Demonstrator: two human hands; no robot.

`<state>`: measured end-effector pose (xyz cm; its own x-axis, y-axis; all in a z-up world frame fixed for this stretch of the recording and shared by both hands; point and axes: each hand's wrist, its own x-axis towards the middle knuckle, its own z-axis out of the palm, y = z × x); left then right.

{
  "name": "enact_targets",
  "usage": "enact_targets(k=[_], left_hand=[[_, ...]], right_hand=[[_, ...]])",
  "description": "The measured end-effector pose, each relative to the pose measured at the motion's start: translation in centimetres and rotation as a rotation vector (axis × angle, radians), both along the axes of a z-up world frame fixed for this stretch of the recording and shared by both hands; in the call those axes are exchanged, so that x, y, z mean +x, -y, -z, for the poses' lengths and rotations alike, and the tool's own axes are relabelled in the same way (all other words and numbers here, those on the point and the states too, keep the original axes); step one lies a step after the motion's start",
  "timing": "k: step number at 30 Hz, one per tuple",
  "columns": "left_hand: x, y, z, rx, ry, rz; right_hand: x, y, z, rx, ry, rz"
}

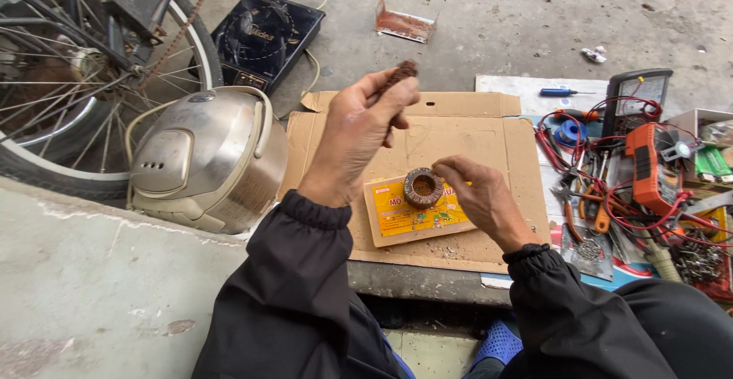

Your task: Unwinding copper wire from an electronic coil by hand for disassembly or repair

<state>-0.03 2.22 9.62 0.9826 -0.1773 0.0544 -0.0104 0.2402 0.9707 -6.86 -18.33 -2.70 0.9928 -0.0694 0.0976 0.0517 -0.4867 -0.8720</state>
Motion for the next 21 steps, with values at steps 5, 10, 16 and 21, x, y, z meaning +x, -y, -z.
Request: enact_targets(k=[5, 10, 16, 21], left_hand=[[0.0, -3.8, -0.4, -0.008, -0.06, -0.037], [-0.5, -5.2, -1.3, 0.04, -0.109, -0.044], [-1.4, -4.4, -1.5, 0.066, -0.155, 0.02], [-2.9, -0.8, -2.3, 0.055, -0.103, 0.249]], right_hand=[[2.6, 2.8, 7.8, -0.003, -0.268, 0.133], [4.4, 0.7, 8.8, -0.105, -0.42, 0.102], [8.3, 1.7, 17.9, -0.402, -0.388, -0.003], [6.5, -0.4, 14.8, -0.331, -0.352, 0.166]])
